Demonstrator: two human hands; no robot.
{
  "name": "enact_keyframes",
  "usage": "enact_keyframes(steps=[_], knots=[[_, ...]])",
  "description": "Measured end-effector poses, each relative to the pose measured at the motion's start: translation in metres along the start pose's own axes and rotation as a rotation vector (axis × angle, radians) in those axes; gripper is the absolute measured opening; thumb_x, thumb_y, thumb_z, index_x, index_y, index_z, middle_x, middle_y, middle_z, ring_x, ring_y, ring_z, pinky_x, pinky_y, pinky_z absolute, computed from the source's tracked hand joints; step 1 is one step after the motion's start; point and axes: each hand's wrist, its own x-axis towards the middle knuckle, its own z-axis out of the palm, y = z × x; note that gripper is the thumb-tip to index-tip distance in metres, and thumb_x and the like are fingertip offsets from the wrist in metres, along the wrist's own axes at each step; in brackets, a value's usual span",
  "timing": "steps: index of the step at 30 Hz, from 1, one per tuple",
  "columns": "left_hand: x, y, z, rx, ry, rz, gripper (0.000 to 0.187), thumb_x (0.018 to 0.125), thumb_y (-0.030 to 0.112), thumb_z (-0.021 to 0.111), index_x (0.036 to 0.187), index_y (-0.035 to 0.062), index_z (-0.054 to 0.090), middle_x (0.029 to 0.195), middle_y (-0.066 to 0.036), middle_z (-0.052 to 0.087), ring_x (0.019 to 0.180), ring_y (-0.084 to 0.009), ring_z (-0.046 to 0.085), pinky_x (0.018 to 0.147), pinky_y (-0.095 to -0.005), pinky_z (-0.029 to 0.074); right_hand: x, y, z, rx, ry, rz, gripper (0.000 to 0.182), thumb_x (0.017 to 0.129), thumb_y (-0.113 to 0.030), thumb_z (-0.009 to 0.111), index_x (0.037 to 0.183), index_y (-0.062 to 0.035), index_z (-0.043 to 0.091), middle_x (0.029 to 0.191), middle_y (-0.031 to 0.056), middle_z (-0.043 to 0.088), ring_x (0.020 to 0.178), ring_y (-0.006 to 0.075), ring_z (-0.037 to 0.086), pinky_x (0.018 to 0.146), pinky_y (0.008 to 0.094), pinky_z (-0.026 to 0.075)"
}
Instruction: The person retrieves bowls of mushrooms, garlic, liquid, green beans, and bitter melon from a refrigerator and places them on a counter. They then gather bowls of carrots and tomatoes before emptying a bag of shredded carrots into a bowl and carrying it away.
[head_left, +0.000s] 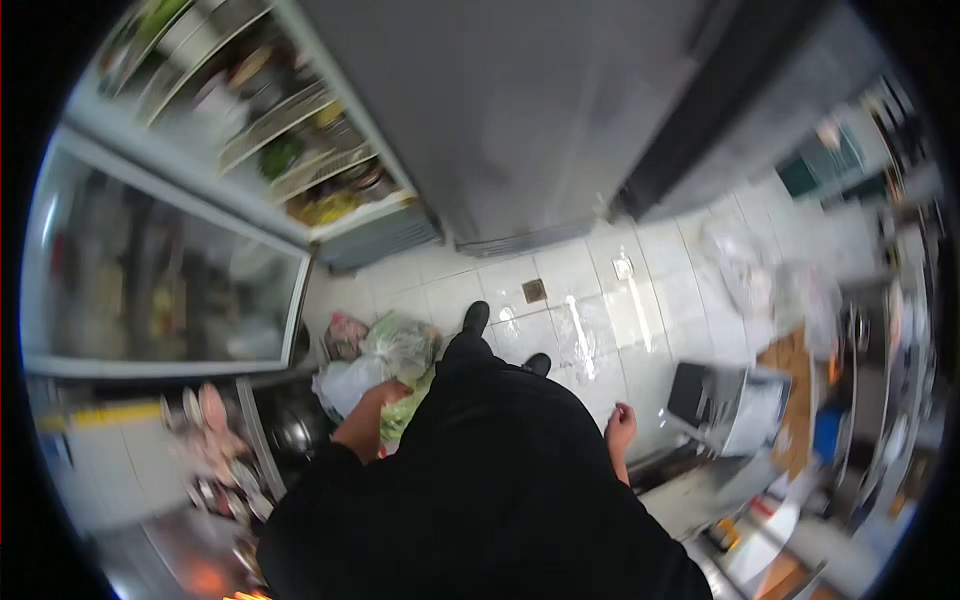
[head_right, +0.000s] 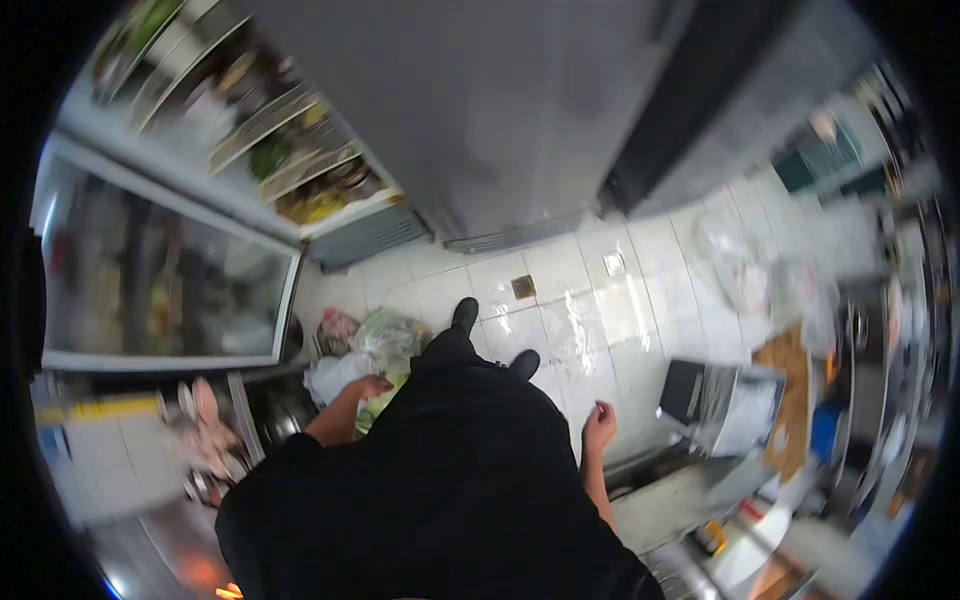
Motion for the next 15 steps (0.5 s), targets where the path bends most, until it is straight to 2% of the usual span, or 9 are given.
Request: enact_keyframes(steps=[1, 3, 4, 5, 6, 7, 10, 13, 15], knots=[[0.008, 0.001, -0.004, 0.024, -0.018, 0.002, 0.045, 0.095, 0.049, 0.056, 0.128, 0.0209, 0.068, 0.116, -0.013, 0.068, 0.090, -0.0267, 0.069, 0.068, -0.0457, 0.060, 0.027, -0.054, 0.005, -0.019, -0.124, -0.149, 0.019, 0.090, -0.009, 0.060, 0.104, -0.0042, 0.071, 0.075, 0.0136, 0.065, 0.065, 0.0217, 0.062, 0.065, 0.0368, 0.051], [0.024, 0.006, -0.032, 0.333, 0.116, 0.235, 0.042, 0.095, 0.043, 0.056, 0.121, 0.0128, 0.069, 0.114, -0.015, 0.068, 0.092, -0.0298, 0.068, 0.075, -0.0435, 0.057, 0.079, -0.132, 0.011, -0.175, -0.217, -0.511, 0.019, 0.089, -0.011, 0.062, 0.105, -0.0077, 0.070, 0.066, 0.0171, 0.062, 0.059, 0.0327, 0.062, 0.058, 0.0436, 0.048], [0.026, 0.002, -0.053, 0.302, 0.323, 0.483, 0.040, 0.096, 0.041, 0.054, 0.117, 0.0098, 0.069, 0.108, -0.015, 0.070, 0.091, -0.0322, 0.067, 0.082, -0.0396, 0.054, 0.105, -0.155, 0.017, -0.247, -0.281, -0.576, 0.020, 0.088, -0.011, 0.062, 0.106, -0.0090, 0.070, 0.065, 0.0175, 0.061, 0.058, 0.0352, 0.061, 0.058, 0.0450, 0.048], [0.010, 0.012, -0.067, 0.008, 0.477, 0.427, 0.036, 0.097, 0.038, 0.056, 0.115, 0.0098, 0.071, 0.105, -0.014, 0.072, 0.094, -0.0303, 0.068, 0.087, -0.0371, 0.053, 0.114, -0.187, 0.015, -0.215, -0.305, -0.656, 0.021, 0.088, -0.011, 0.062, 0.107, -0.0096, 0.071, 0.065, 0.0165, 0.061, 0.057, 0.0326, 0.061, 0.057, 0.0440, 0.048], [0.031, 0.003, -0.094, -0.327, 0.596, 0.541, 0.035, 0.097, 0.036, 0.061, 0.116, 0.0084, 0.071, 0.107, -0.012, 0.073, 0.096, -0.0263, 0.069, 0.087, -0.0362, 0.053, 0.129, -0.226, 0.023, -0.253, -0.333, -0.696, 0.022, 0.089, -0.012, 0.063, 0.109, -0.0106, 0.071, 0.064, 0.0146, 0.062, 0.057, 0.0306, 0.061, 0.057, 0.0427, 0.048], [-0.001, 0.037, -0.126, -0.579, 0.747, 0.399, 0.036, 0.096, 0.035, 0.065, 0.119, 0.0075, 0.071, 0.109, -0.012, 0.074, 0.099, -0.0212, 0.069, 0.088, -0.0350, 0.053, 0.134, -0.268, 0.031, -0.277, -0.316, -0.740, 0.023, 0.089, -0.013, 0.064, 0.111, -0.0119, 0.070, 0.065, 0.0129, 0.063, 0.056, 0.0291, 0.061, 0.056, 0.0410, 0.048], [-0.003, 0.056, -0.250, -0.643, 0.998, 0.682, 0.041, 0.097, 0.040, 0.065, 0.122, 0.0079, 0.070, 0.107, -0.006, 0.074, 0.095, -0.0148, 0.068, 0.083, -0.0311, 0.053, 0.108, -0.384, 0.066, -0.265, -0.449, -0.854, 0.026, 0.090, -0.012, 0.066, 0.116, -0.0122, 0.068, 0.070, 0.0121, 0.066, 0.059, 0.0282, 0.063, 0.057, 0.0397, 0.049], [-0.078, 0.113, -0.358, -1.041, 0.908, 0.677, 0.043, 0.098, 0.041, 0.064, 0.127, 0.0099, 0.067, 0.111, -0.002, 0.072, 0.098, -0.0126, 0.067, 0.083, -0.0309, 0.051, 0.047, -0.461, 0.118, -0.237, -0.658, -0.925, 0.028, 0.090, -0.008, 0.067, 0.119, -0.0084, 0.067, 0.067, 0.0101, 0.063, 0.056, 0.0193, 0.059, 0.057, 0.0332, 0.048], [-0.077, 0.121, -0.427, -1.161, 0.898, 0.732, 0.044, 0.099, 0.042, 0.063, 0.130, 0.0110, 0.065, 0.116, -0.002, 0.071, 0.102, -0.0127, 0.066, 0.084, -0.0325, 0.052, 0.017, -0.480, 0.165, -0.300, -0.840, -0.972, 0.030, 0.089, -0.007, 0.068, 0.119, -0.0089, 0.068, 0.072, 0.0099, 0.066, 0.059, 0.0218, 0.062, 0.059, 0.0346, 0.050]])
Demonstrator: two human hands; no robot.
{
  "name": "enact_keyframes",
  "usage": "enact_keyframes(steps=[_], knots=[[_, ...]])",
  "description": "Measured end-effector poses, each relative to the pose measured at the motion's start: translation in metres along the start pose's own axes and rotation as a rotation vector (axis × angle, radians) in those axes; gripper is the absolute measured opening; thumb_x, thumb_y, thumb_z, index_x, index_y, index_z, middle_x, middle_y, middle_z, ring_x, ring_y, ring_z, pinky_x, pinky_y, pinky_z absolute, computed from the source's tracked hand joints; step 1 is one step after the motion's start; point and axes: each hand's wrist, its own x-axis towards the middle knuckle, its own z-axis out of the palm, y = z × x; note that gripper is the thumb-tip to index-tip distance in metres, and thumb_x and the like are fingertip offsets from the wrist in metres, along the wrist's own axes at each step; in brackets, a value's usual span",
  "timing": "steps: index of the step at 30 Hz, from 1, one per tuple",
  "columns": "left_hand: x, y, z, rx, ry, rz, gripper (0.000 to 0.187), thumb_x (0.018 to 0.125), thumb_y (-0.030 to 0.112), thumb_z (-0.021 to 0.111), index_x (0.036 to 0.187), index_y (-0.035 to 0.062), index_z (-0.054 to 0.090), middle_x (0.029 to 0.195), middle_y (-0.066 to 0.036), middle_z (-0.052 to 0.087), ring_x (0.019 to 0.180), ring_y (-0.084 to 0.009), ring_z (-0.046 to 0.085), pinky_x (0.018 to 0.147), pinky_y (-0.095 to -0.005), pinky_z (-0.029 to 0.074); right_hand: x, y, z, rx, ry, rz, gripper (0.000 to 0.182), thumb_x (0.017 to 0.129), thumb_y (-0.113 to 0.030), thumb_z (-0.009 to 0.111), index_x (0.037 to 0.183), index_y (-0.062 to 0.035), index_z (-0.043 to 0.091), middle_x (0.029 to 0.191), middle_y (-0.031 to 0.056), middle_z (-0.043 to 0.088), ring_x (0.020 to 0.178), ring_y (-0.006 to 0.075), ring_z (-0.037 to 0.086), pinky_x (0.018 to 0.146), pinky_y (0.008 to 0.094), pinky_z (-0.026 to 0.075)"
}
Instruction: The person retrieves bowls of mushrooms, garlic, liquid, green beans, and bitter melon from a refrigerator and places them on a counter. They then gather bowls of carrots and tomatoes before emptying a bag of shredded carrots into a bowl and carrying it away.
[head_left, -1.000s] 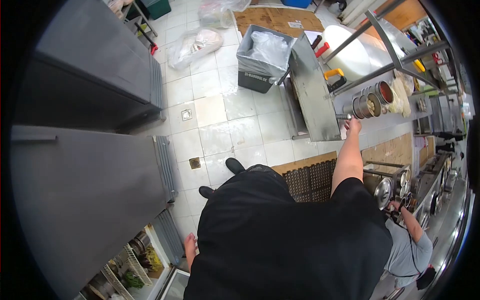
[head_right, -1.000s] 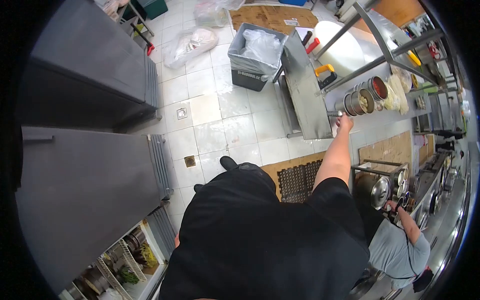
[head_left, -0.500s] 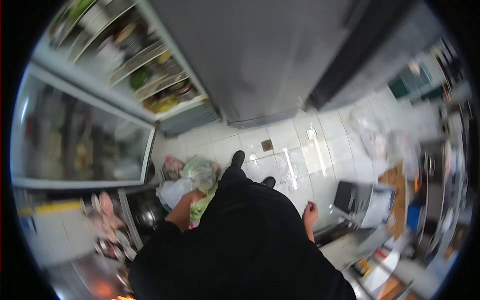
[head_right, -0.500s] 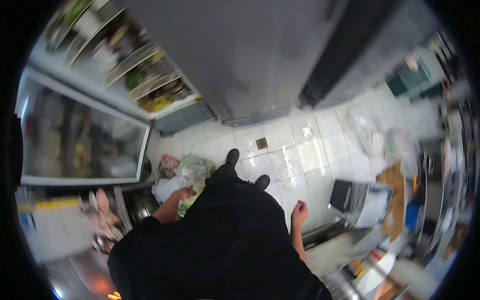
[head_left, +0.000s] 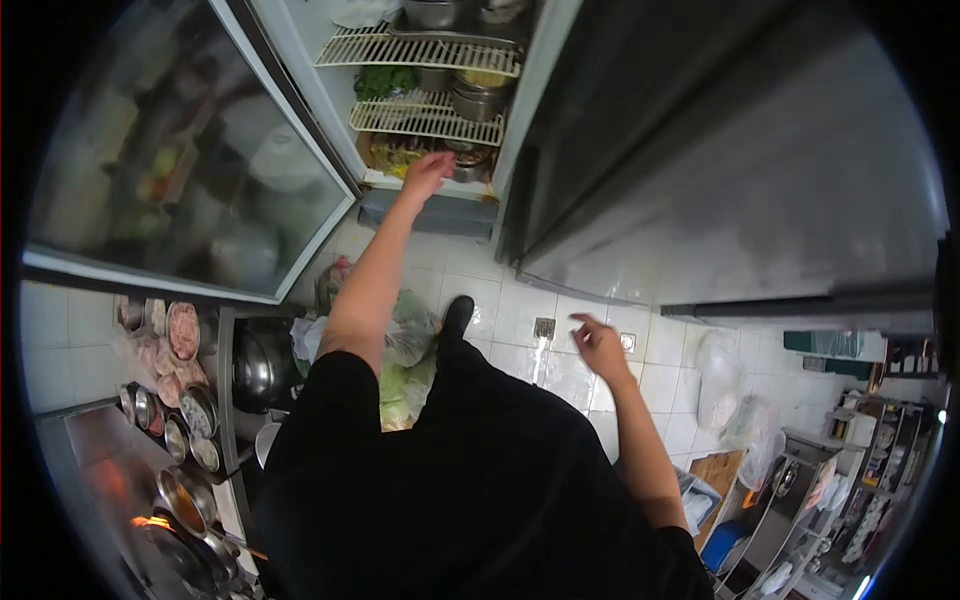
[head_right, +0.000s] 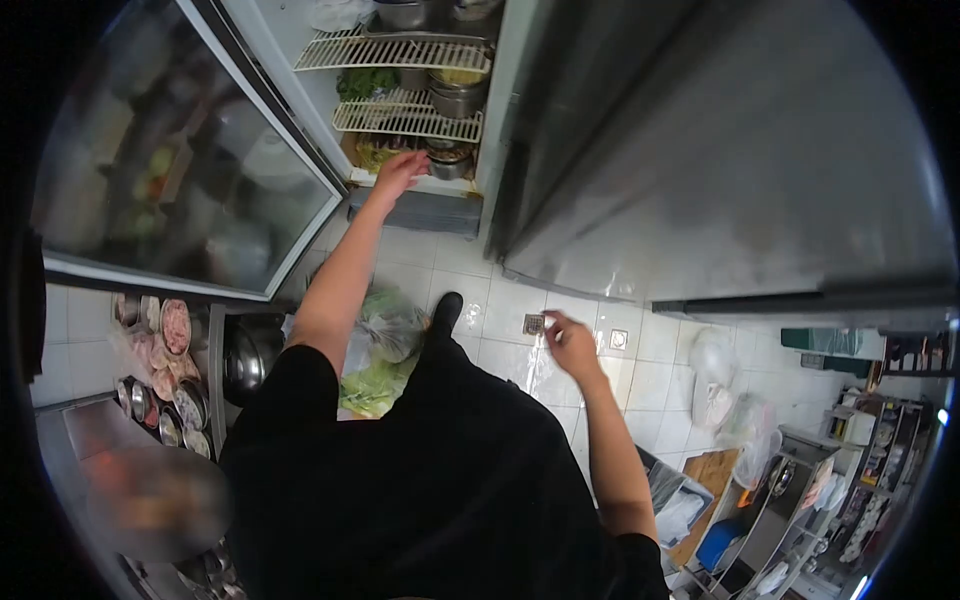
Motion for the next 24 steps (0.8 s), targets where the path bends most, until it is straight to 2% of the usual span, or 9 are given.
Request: enact_keyframes(steps=[1, 3, 6, 9, 10, 11, 13, 16, 24], knots=[[0.030, 0.013, -0.002, -0.069, -0.002, 0.001, 0.045, 0.099, 0.044, 0.063, 0.130, 0.0112, 0.064, 0.117, -0.001, 0.071, 0.104, -0.0128, 0.066, 0.085, -0.0336, 0.052, 0.016, -0.026, 0.011, 0.023, -0.118, 0.020, 0.031, 0.088, -0.013, 0.068, 0.119, -0.0132, 0.067, 0.081, 0.0121, 0.071, 0.073, 0.0314, 0.069, 0.067, 0.0398, 0.053], [0.084, 0.043, -0.004, -0.148, 0.083, -0.057, 0.039, 0.098, 0.032, 0.064, 0.130, 0.0105, 0.064, 0.116, -0.003, 0.071, 0.102, -0.0141, 0.067, 0.087, -0.0341, 0.053, 0.050, -0.034, 0.052, -0.019, -0.256, -0.075, 0.030, 0.089, -0.021, 0.069, 0.119, -0.0137, 0.068, 0.089, 0.0124, 0.074, 0.083, 0.0334, 0.070, 0.076, 0.0428, 0.055], [0.173, 0.049, -0.005, -0.189, 0.201, -0.054, 0.036, 0.095, 0.026, 0.066, 0.127, 0.0094, 0.065, 0.107, -0.003, 0.071, 0.097, -0.0146, 0.068, 0.080, -0.0356, 0.056, 0.111, -0.070, 0.079, -0.071, -0.380, -0.203, 0.030, 0.090, -0.022, 0.069, 0.118, -0.0133, 0.069, 0.088, 0.0130, 0.073, 0.083, 0.0340, 0.070, 0.076, 0.0429, 0.055], [0.250, 0.030, -0.010, 0.114, 0.236, -0.076, 0.032, 0.093, 0.021, 0.065, 0.121, 0.0051, 0.065, 0.100, -0.008, 0.072, 0.087, -0.0208, 0.072, 0.072, -0.0411, 0.059, 0.190, -0.108, 0.093, 0.037, -0.333, -0.160, 0.029, 0.090, -0.020, 0.069, 0.117, -0.0122, 0.070, 0.086, 0.0125, 0.072, 0.079, 0.0340, 0.069, 0.072, 0.0415, 0.054], [0.262, 0.028, -0.010, 0.130, 0.226, -0.096, 0.030, 0.092, 0.020, 0.065, 0.118, 0.0035, 0.065, 0.097, -0.009, 0.072, 0.083, -0.0222, 0.072, 0.069, -0.0416, 0.060, 0.221, -0.116, 0.094, 0.095, -0.302, -0.116, 0.025, 0.090, -0.016, 0.070, 0.115, -0.0106, 0.070, 0.083, 0.0119, 0.071, 0.071, 0.0288, 0.067, 0.067, 0.0387, 0.053], [0.255, 0.038, -0.005, 0.019, 0.187, -0.136, 0.028, 0.092, 0.017, 0.065, 0.115, 0.0019, 0.065, 0.094, -0.011, 0.072, 0.079, -0.0227, 0.073, 0.065, -0.0401, 0.061, 0.252, -0.120, 0.098, 0.229, -0.220, -0.083, 0.027, 0.090, -0.008, 0.067, 0.116, -0.0095, 0.068, 0.082, 0.0081, 0.070, 0.065, 0.0185, 0.064, 0.062, 0.0346, 0.051], [0.262, 0.032, 0.000, -0.208, 0.106, -0.141, 0.025, 0.090, 0.011, 0.066, 0.110, -0.0039, 0.066, 0.092, -0.016, 0.073, 0.072, -0.0249, 0.074, 0.058, -0.0349, 0.063, 0.316, -0.105, 0.117, 0.834, -0.175, 0.057, 0.030, 0.091, 0.000, 0.063, 0.121, -0.0046, 0.063, 0.090, 0.0032, 0.069, 0.066, 0.0098, 0.058, 0.060, 0.0269, 0.050], [0.264, 0.041, 0.001, -0.153, 0.019, -0.177, 0.025, 0.090, 0.010, 0.066, 0.109, -0.0060, 0.066, 0.094, -0.018, 0.073, 0.074, -0.0276, 0.075, 0.059, -0.0373, 0.063, 0.387, -0.145, 0.087, 0.897, -0.068, 0.261, 0.033, 0.103, -0.024, 0.057, 0.130, -0.0047, 0.060, 0.100, 0.0062, 0.069, 0.070, 0.0108, 0.062, 0.062, 0.0251, 0.054], [0.239, 0.083, 0.007, -0.149, 0.139, -0.101, 0.029, 0.091, 0.007, 0.065, 0.115, -0.0077, 0.062, 0.114, -0.019, 0.070, 0.084, -0.0279, 0.075, 0.065, -0.0333, 0.064, 0.470, -0.145, 0.082, 0.885, 0.016, 0.355, 0.027, 0.101, -0.016, 0.055, 0.126, -0.0051, 0.060, 0.102, 0.0078, 0.069, 0.073, 0.0136, 0.065, 0.065, 0.0283, 0.056]])
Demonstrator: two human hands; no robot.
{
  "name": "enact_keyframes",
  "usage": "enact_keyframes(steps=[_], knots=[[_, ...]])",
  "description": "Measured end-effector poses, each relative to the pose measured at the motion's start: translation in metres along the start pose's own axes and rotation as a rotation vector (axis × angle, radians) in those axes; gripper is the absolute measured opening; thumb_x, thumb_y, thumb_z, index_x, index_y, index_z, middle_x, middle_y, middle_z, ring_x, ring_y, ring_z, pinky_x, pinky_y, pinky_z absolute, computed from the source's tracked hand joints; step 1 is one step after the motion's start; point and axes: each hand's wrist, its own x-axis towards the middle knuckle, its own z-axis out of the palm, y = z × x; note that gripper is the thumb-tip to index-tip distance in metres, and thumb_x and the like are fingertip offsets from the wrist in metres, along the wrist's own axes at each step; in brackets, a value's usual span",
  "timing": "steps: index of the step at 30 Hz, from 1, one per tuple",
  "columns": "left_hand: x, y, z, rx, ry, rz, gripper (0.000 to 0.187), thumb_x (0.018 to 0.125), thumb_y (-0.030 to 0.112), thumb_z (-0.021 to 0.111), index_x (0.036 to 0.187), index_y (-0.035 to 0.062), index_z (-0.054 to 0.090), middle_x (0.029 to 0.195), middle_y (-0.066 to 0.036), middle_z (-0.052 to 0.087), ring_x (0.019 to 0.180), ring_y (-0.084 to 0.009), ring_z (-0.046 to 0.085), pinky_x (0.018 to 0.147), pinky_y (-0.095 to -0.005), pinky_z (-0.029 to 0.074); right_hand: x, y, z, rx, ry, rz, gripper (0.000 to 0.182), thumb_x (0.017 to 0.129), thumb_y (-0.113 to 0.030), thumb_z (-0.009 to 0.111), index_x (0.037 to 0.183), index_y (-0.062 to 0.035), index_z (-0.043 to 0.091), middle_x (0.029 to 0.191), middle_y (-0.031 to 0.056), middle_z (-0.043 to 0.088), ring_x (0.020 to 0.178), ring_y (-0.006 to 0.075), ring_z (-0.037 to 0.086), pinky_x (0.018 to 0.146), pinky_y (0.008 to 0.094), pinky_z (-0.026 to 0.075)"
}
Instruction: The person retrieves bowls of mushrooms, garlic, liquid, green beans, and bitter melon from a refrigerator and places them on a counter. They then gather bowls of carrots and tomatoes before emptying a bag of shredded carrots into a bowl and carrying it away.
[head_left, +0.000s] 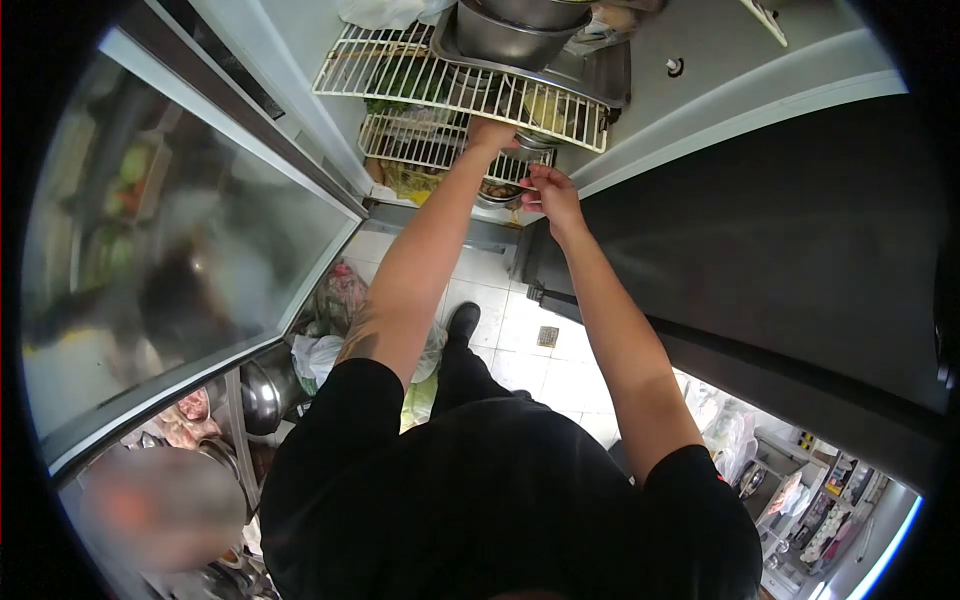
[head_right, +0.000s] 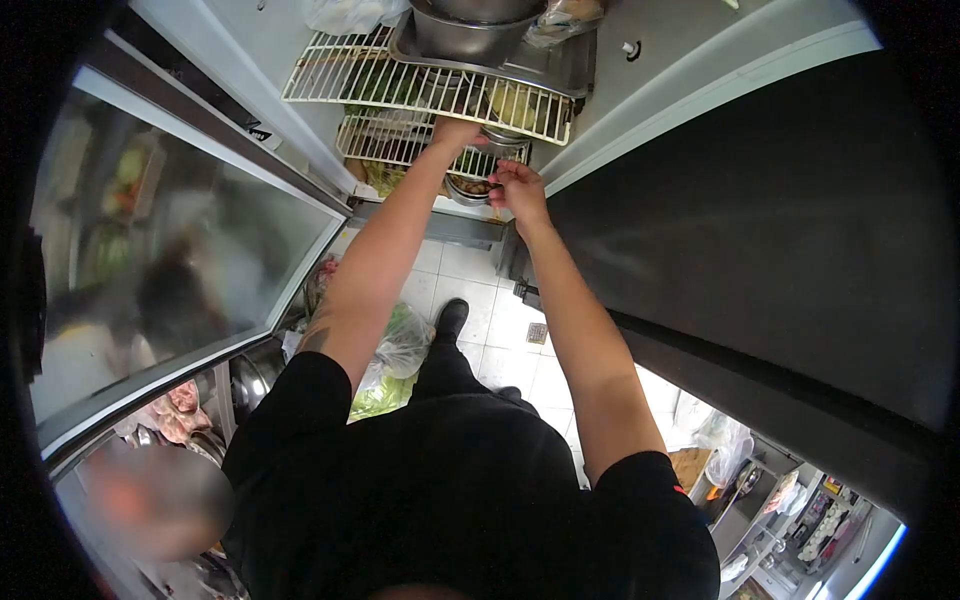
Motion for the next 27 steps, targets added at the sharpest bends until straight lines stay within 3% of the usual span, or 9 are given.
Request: enact_keyframes(steps=[1, 8, 12, 16, 17, 20, 24, 25, 27], knots=[[0.003, -0.001, -0.004, -0.074, -0.027, -0.029, 0.033, 0.092, 0.008, 0.065, 0.122, -0.0053, 0.060, 0.120, -0.018, 0.067, 0.091, -0.0304, 0.074, 0.067, -0.0345, 0.065, 0.002, 0.002, 0.000, 0.018, 0.011, 0.006, 0.027, 0.101, -0.015, 0.055, 0.125, -0.0052, 0.060, 0.102, 0.0080, 0.069, 0.073, 0.0139, 0.065, 0.065, 0.0286, 0.056], [-0.013, 0.009, -0.024, -0.254, -0.073, -0.096, 0.033, 0.095, 0.008, 0.062, 0.125, -0.0045, 0.060, 0.120, -0.016, 0.067, 0.094, -0.0302, 0.072, 0.070, -0.0375, 0.067, 0.017, 0.012, 0.000, 0.186, 0.144, -0.026, 0.026, 0.099, -0.012, 0.055, 0.121, 0.0005, 0.056, 0.096, 0.0113, 0.068, 0.068, 0.0180, 0.067, 0.058, 0.0306, 0.060], [-0.047, 0.018, -0.045, -0.188, -0.151, 0.048, 0.035, 0.098, 0.011, 0.058, 0.127, -0.0081, 0.056, 0.115, -0.020, 0.067, 0.094, -0.0313, 0.073, 0.070, -0.0366, 0.066, 0.033, 0.015, 0.004, 0.335, 0.215, 0.019, 0.027, 0.097, -0.010, 0.053, 0.121, 0.0012, 0.055, 0.095, 0.0133, 0.066, 0.070, 0.0207, 0.068, 0.057, 0.0338, 0.061], [-0.068, 0.013, -0.073, -0.188, -0.109, 0.006, 0.028, 0.097, 0.010, 0.059, 0.118, -0.0082, 0.056, 0.107, -0.021, 0.067, 0.085, -0.0317, 0.074, 0.074, -0.0367, 0.066, 0.069, 0.014, 0.006, 0.459, 0.211, 0.082, 0.025, 0.097, -0.008, 0.052, 0.118, 0.0022, 0.057, 0.100, 0.0157, 0.066, 0.074, 0.0231, 0.070, 0.055, 0.0357, 0.062], [-0.077, 0.014, -0.081, -0.220, -0.117, 0.007, 0.019, 0.098, 0.010, 0.057, 0.108, -0.0062, 0.055, 0.103, -0.019, 0.067, 0.084, -0.0321, 0.074, 0.073, -0.0358, 0.065, 0.078, 0.015, 0.006, 0.488, 0.191, 0.088, 0.024, 0.096, -0.008, 0.052, 0.118, 0.0027, 0.058, 0.101, 0.0164, 0.066, 0.074, 0.0237, 0.070, 0.054, 0.0359, 0.062], [-0.099, 0.012, -0.105, -0.185, -0.073, 0.017, 0.021, 0.099, 0.011, 0.057, 0.109, -0.0066, 0.055, 0.104, -0.019, 0.067, 0.084, -0.0320, 0.074, 0.072, -0.0355, 0.065, 0.101, 0.021, 0.011, 0.351, 0.320, 0.100, 0.023, 0.096, -0.007, 0.052, 0.115, 0.0043, 0.059, 0.102, 0.0197, 0.066, 0.074, 0.0251, 0.070, 0.058, 0.0361, 0.064], [-0.137, 0.001, -0.145, -0.092, -0.011, 0.051, 0.027, 0.100, 0.013, 0.055, 0.119, -0.0068, 0.056, 0.108, -0.018, 0.067, 0.085, -0.0281, 0.074, 0.071, -0.0348, 0.065, 0.098, 0.005, 0.023, 0.501, 0.397, 0.168, 0.029, 0.094, -0.001, 0.051, 0.121, 0.0106, 0.051, 0.103, 0.0240, 0.066, 0.071, 0.0369, 0.073, 0.059, 0.0422, 0.066], [-0.145, -0.002, -0.155, -0.056, -0.004, 0.055, 0.028, 0.100, 0.013, 0.055, 0.121, -0.0067, 0.056, 0.108, -0.017, 0.068, 0.086, -0.0267, 0.073, 0.071, -0.0345, 0.064, 0.096, 0.004, 0.027, 0.679, 0.389, 0.160, 0.032, 0.093, 0.003, 0.050, 0.123, 0.0126, 0.046, 0.105, 0.0264, 0.065, 0.070, 0.0418, 0.072, 0.058, 0.0443, 0.067], [-0.166, -0.009, -0.171, -0.025, 0.010, 0.048, 0.029, 0.100, 0.014, 0.055, 0.122, -0.0058, 0.057, 0.108, -0.015, 0.068, 0.087, -0.0236, 0.073, 0.072, -0.0336, 0.064, 0.080, 0.007, 0.034, 0.672, 0.406, 0.079, 0.036, 0.091, 0.008, 0.048, 0.124, 0.0177, 0.040, 0.112, 0.0317, 0.060, 0.073, 0.0437, 0.072, 0.061, 0.0450, 0.068]])
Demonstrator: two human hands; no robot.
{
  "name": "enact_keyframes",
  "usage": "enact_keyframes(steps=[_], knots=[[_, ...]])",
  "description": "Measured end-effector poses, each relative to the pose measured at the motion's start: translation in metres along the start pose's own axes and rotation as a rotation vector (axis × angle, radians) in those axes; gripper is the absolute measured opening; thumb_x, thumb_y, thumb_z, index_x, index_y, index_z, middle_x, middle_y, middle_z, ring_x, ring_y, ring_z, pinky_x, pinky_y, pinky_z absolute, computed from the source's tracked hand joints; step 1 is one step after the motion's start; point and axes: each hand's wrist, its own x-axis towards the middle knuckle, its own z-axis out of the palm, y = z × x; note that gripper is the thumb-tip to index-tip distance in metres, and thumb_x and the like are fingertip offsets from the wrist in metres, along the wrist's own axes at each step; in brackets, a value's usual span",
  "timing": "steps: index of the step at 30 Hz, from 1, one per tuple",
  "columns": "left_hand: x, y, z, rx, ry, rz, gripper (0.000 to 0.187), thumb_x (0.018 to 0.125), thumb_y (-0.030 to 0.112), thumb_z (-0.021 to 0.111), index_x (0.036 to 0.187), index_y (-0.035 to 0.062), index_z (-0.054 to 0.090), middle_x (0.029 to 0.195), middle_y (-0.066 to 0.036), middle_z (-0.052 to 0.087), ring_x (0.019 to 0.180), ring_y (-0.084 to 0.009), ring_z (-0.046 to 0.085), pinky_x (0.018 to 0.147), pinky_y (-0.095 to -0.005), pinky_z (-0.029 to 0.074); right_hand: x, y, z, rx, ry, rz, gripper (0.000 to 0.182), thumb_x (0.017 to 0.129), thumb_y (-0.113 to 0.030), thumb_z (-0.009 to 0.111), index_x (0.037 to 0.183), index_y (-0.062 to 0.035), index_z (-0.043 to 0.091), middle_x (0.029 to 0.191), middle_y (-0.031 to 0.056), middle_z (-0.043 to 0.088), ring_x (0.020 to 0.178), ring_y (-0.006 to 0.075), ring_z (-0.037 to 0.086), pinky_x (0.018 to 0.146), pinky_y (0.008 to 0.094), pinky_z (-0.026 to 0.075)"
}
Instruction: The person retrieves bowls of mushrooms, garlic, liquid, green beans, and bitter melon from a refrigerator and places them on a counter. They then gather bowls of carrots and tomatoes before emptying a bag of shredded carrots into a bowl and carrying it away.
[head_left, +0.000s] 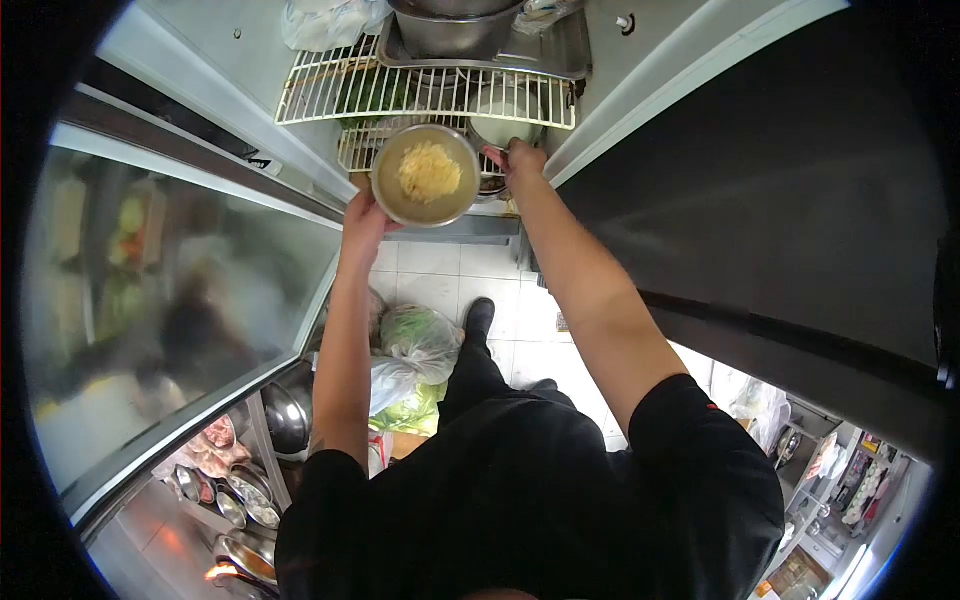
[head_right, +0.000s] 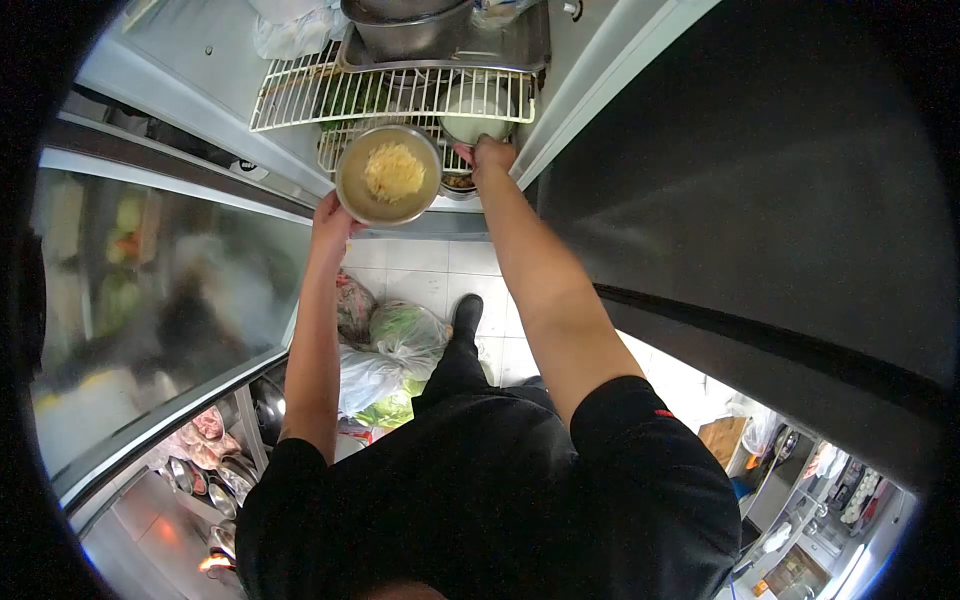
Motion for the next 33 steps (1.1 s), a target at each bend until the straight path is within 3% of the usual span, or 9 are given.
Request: enact_keyframes(steps=[5, 8, 12, 14, 15, 19, 26, 31, 33], knots=[[-0.057, -0.017, -0.031, 0.062, 0.032, -0.014, 0.026, 0.099, 0.013, 0.057, 0.119, -0.0027, 0.060, 0.102, -0.009, 0.070, 0.082, -0.0150, 0.069, 0.067, -0.0286, 0.058, -0.049, 0.016, -0.047, -0.178, -0.059, -0.120, 0.044, 0.088, 0.009, 0.047, 0.129, 0.0181, 0.036, 0.119, 0.0322, 0.058, 0.082, 0.0434, 0.072, 0.062, 0.0403, 0.067], [-0.093, -0.031, -0.043, 0.144, -0.007, 0.067, 0.021, 0.098, 0.010, 0.057, 0.115, -0.0010, 0.063, 0.095, -0.006, 0.070, 0.075, -0.0105, 0.064, 0.060, -0.0251, 0.051, -0.094, 0.018, -0.106, -0.239, -0.161, 0.008, 0.032, 0.087, 0.004, 0.052, 0.117, 0.0117, 0.046, 0.107, 0.0245, 0.061, 0.079, 0.0388, 0.072, 0.063, 0.0398, 0.067], [-0.159, -0.025, -0.026, 0.191, -0.088, -0.016, 0.017, 0.095, 0.005, 0.057, 0.111, 0.0015, 0.065, 0.090, -0.003, 0.068, 0.074, -0.0077, 0.060, 0.059, -0.0228, 0.046, -0.175, 0.000, -0.199, -0.248, -0.279, 0.107, 0.020, 0.087, 0.000, 0.056, 0.105, 0.0078, 0.049, 0.093, 0.0181, 0.059, 0.074, 0.0365, 0.072, 0.063, 0.0410, 0.067], [-0.182, -0.049, -0.027, 0.196, -0.135, -0.083, 0.017, 0.095, 0.004, 0.058, 0.110, 0.0030, 0.066, 0.091, -0.002, 0.068, 0.076, -0.0073, 0.060, 0.062, -0.0225, 0.046, -0.205, -0.009, -0.259, -0.360, -0.252, 0.179, 0.039, 0.092, -0.005, 0.057, 0.123, 0.0131, 0.043, 0.103, 0.0225, 0.062, 0.078, 0.0388, 0.072, 0.062, 0.0404, 0.066], [-0.199, -0.052, -0.018, 0.170, -0.163, -0.073, 0.017, 0.094, 0.003, 0.058, 0.109, 0.0035, 0.066, 0.091, -0.002, 0.068, 0.077, -0.0074, 0.060, 0.063, -0.0229, 0.047, -0.228, -0.018, -0.285, -0.375, -0.219, 0.162, 0.032, 0.092, -0.004, 0.057, 0.117, 0.0113, 0.044, 0.099, 0.0216, 0.061, 0.075, 0.0383, 0.072, 0.060, 0.0401, 0.066], [-0.257, -0.067, 0.046, 0.134, -0.323, -0.016, 0.016, 0.094, 0.000, 0.058, 0.107, 0.0037, 0.066, 0.094, -0.001, 0.069, 0.081, -0.0090, 0.062, 0.070, -0.0246, 0.050, -0.294, -0.033, -0.412, -0.439, -0.111, 0.107, 0.014, 0.092, -0.001, 0.055, 0.098, 0.0033, 0.043, 0.087, 0.0205, 0.061, 0.065, 0.0364, 0.072, 0.052, 0.0391, 0.065], [-0.331, -0.097, 0.206, 0.194, -0.681, -0.112, 0.024, 0.092, -0.003, 0.057, 0.113, 0.0010, 0.066, 0.101, -0.006, 0.071, 0.090, -0.0122, 0.065, 0.077, -0.0273, 0.053, -0.399, -0.049, -0.621, -0.244, 0.221, -0.013, 0.011, 0.091, 0.002, 0.053, 0.095, 0.0024, 0.043, 0.083, 0.0194, 0.061, 0.061, 0.0360, 0.072, 0.050, 0.0372, 0.063], [-0.331, -0.137, 0.343, 0.213, -0.952, -0.271, 0.030, 0.091, -0.005, 0.056, 0.119, -0.0011, 0.064, 0.112, -0.009, 0.070, 0.099, -0.0155, 0.067, 0.085, -0.0286, 0.053, -0.461, -0.073, -0.694, -0.040, 0.494, -0.176, 0.011, 0.093, 0.000, 0.053, 0.098, 0.0027, 0.043, 0.082, 0.0173, 0.061, 0.060, 0.0313, 0.071, 0.049, 0.0359, 0.063], [-0.340, -0.147, 0.399, 0.226, -1.077, -0.293, 0.024, 0.097, 0.003, 0.057, 0.120, -0.0017, 0.063, 0.113, -0.010, 0.070, 0.101, -0.0159, 0.067, 0.087, -0.0293, 0.053, -0.490, -0.080, -0.705, 0.087, 0.630, -0.208, 0.011, 0.094, -0.001, 0.053, 0.098, 0.0015, 0.043, 0.084, 0.0155, 0.060, 0.061, 0.0307, 0.072, 0.051, 0.0356, 0.063]])
